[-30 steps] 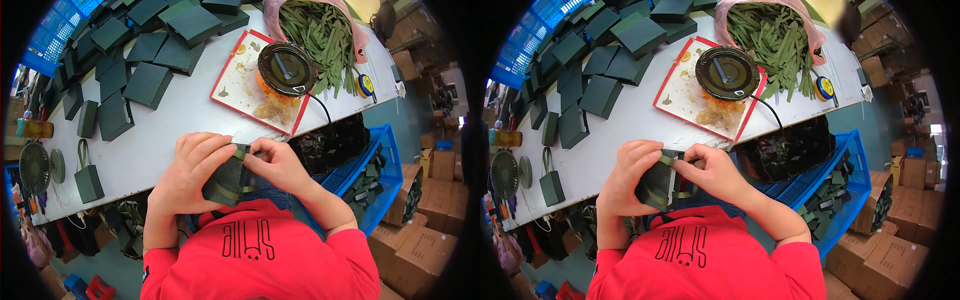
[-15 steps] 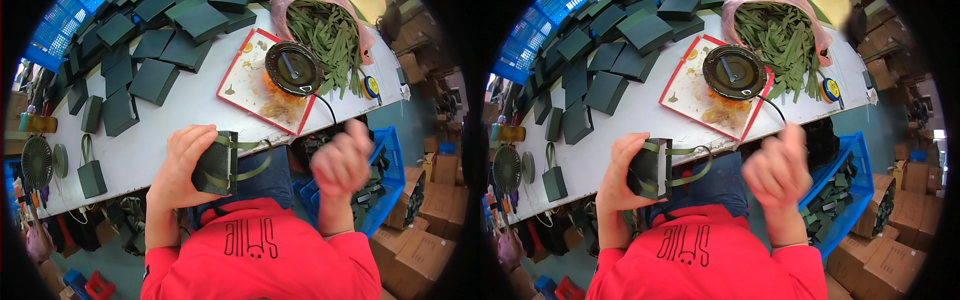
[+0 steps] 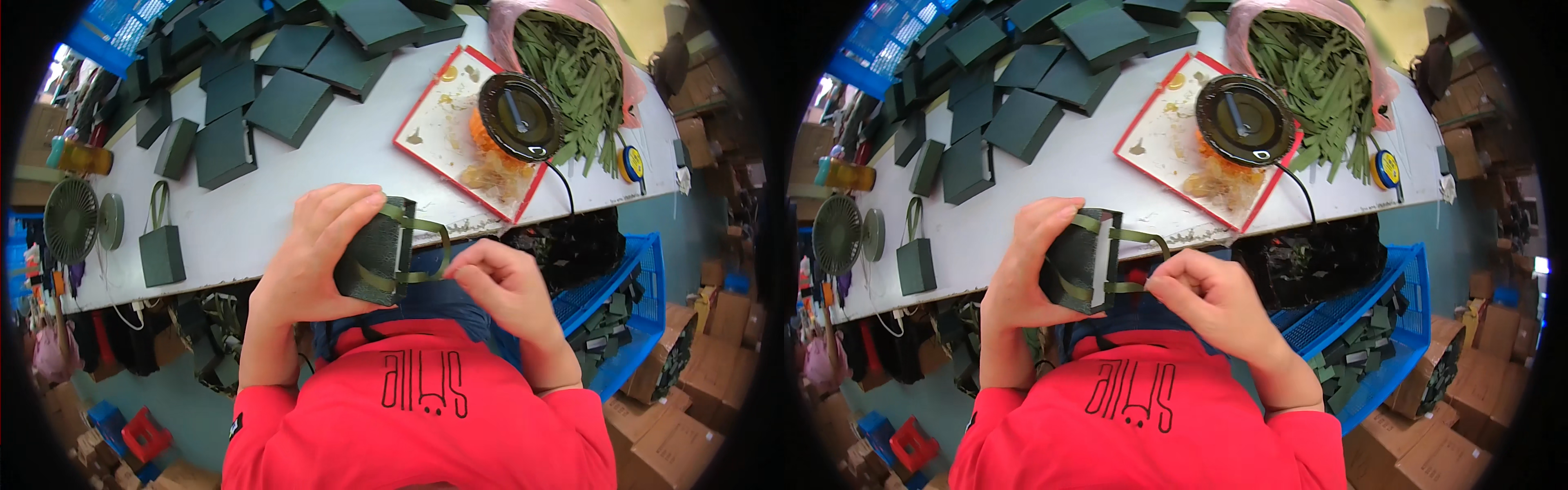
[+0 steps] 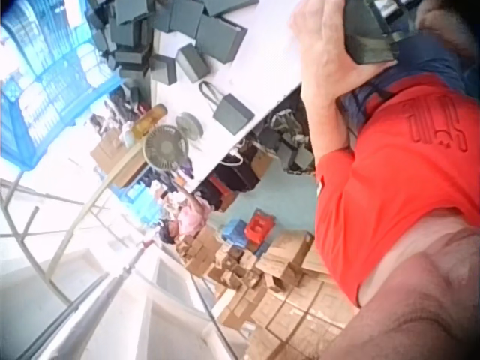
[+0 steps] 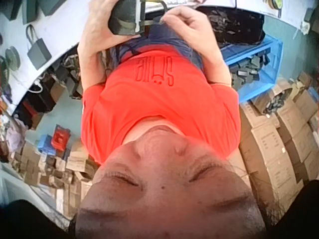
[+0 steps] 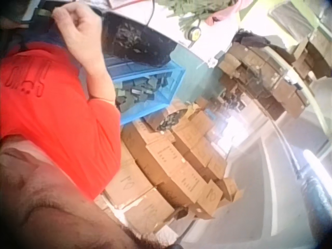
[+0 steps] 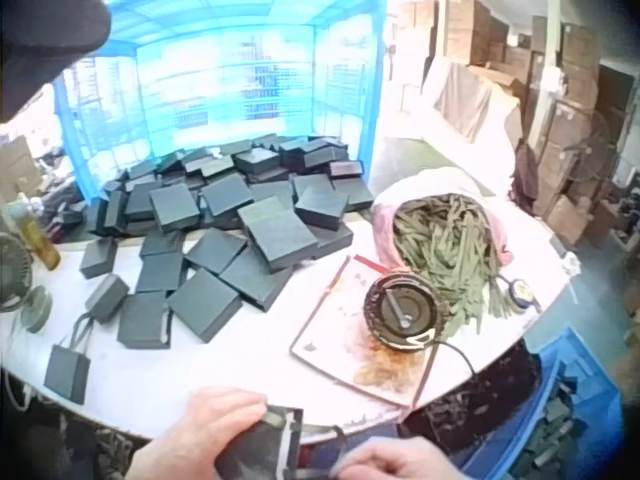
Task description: The person assembles small green boxes by hand at a workbench. They pick up a box, insert a green ribbon into a slot on the side, and place the finished unit into a blue crate. The process is repeated continuously with multiple boxes.
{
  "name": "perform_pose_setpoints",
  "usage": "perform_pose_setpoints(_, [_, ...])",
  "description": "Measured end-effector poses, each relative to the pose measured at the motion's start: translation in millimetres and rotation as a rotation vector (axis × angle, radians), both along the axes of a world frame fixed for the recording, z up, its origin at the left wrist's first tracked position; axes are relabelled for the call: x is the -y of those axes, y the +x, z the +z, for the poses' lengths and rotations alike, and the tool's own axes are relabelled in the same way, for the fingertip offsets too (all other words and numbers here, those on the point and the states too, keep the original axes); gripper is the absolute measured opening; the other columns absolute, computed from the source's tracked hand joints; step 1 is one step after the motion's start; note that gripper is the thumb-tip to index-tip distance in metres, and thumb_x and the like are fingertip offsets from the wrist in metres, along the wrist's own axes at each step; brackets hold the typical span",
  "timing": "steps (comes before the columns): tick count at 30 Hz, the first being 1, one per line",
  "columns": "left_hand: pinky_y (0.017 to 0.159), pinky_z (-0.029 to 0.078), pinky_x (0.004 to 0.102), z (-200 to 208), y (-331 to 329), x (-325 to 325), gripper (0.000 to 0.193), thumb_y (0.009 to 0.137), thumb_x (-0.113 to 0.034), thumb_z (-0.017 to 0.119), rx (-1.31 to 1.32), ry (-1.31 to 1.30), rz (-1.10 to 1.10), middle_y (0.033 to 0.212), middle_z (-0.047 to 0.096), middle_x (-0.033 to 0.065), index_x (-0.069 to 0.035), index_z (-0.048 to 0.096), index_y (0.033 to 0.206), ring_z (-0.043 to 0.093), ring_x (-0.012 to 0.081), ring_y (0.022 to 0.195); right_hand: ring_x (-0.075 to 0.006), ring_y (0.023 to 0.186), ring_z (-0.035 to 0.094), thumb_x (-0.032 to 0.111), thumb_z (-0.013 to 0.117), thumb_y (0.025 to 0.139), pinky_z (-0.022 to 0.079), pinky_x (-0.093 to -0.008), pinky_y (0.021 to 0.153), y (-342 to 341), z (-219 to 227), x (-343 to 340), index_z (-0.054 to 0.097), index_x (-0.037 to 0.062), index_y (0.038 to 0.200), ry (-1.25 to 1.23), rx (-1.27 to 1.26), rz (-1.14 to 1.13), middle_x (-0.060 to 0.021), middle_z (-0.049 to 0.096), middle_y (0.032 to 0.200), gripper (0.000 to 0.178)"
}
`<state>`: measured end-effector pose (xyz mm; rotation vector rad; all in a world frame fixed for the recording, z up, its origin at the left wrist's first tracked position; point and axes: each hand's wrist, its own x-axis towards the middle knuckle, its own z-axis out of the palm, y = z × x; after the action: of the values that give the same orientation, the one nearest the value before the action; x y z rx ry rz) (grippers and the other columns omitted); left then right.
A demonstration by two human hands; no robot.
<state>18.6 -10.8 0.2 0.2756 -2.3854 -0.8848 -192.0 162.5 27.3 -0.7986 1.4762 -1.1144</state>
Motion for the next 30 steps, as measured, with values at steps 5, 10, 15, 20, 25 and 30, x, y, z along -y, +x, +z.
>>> perform_pose_setpoints(5, [0.109, 0.037, 0.0502, 3.7, 6.4, -1.2, 0.093, 0.061, -0.034, 0.091, 0.071, -0.051, -0.044, 0.141, 0.053, 0.0167, -0.006, 0.052, 0.141, 0.05, 0.0367, 0.129, -0.005, 0.057, 0.044, 0.013, 0.072, 0.094, 0.038, -0.0269, 0.053, 25.7, -27.3, 18.8, 0.067, -0.0007, 0.093, -0.064, -0.337, 0.108, -0.0011, 0.054, 0.063, 0.015])
perform_pose_setpoints(10, [0.11, 0.038, 0.0484, 13.3, 51.1, -3.6, 0.099, 0.059, -0.033, 0.095, 0.137, -0.049, 0.247, 0.142, 0.052, 0.0195, -0.004, 0.051, 0.142, 0.051, 0.0387, 0.129, -0.0033, 0.048, 0.041, 0.012, 0.058, 0.105, 0.029, -0.0199, 0.044, 19.6, -43.7, 2.1, 0.06, 0.003, 0.097, -0.302, 0.024, -0.278, 0.0016, 0.052, 0.064, 0.012])
perform_pose_setpoints(15, [0.112, 0.04, 0.0428, 13.2, 121.0, 12.5, 0.104, 0.063, -0.015, 0.091, 0.192, -0.216, 1.001, 0.14, 0.049, 0.0161, -0.008, 0.039, 0.153, 0.049, 0.033, 0.131, -0.0044, 0.047, 0.039, 0.012, 0.054, 0.107, 0.029, -0.0193, 0.044, -4.1, -54.0, -7.6, 0.059, 0.0016, 0.104, -0.345, 0.013, -0.341, -0.0036, 0.058, 0.069, 0.012])
perform_pose_setpoints(20, [0.11, 0.037, 0.0541, 8.0, 194.8, 42.0, 0.086, 0.078, -0.033, 0.085, 0.374, -0.231, 1.457, 0.143, 0.048, 0.0175, -0.008, 0.044, 0.149, 0.045, 0.038, 0.134, -0.0049, 0.048, 0.044, 0.01, 0.052, 0.107, 0.032, -0.0192, 0.045, -4.4, -57.1, -9.4, 0.06, 0.0004, 0.115, -0.36, -0.013, -0.327, -0.0119, 0.071, 0.089, 0.015])
perform_pose_setpoints(25, [0.115, 0.026, 0.0648, -0.6, 168.2, 57.7, 0.083, 0.081, -0.044, 0.081, 0.753, -0.418, 1.555, 0.153, 0.042, 0.0165, -0.01, 0.046, 0.148, 0.029, 0.0375, 0.149, -0.0079, 0.054, 0.058, 0.003, 0.053, 0.105, 0.041, -0.0196, 0.048, -11.9, -56.9, -19.0, 0.063, -0.0029, 0.123, -0.336, -0.062, -0.336, -0.0171, 0.076, 0.105, 0.022])
perform_pose_setpoints(30, [0.119, 0.033, 0.045, 5.4, 107.4, 78.4, 0.057, 0.086, -0.014, 0.077, 0.33, -0.331, 0.808, 0.151, 0.05, 0.0165, -0.003, 0.057, 0.139, 0.041, 0.0357, 0.145, -0.0104, 0.058, 0.064, 0.001, 0.065, 0.099, 0.049, -0.0217, 0.053, -20.0, -43.9, -15.4, 0.067, -0.0046, 0.12, -0.213, -0.032, -0.425, -0.0159, 0.077, 0.103, 0.022])
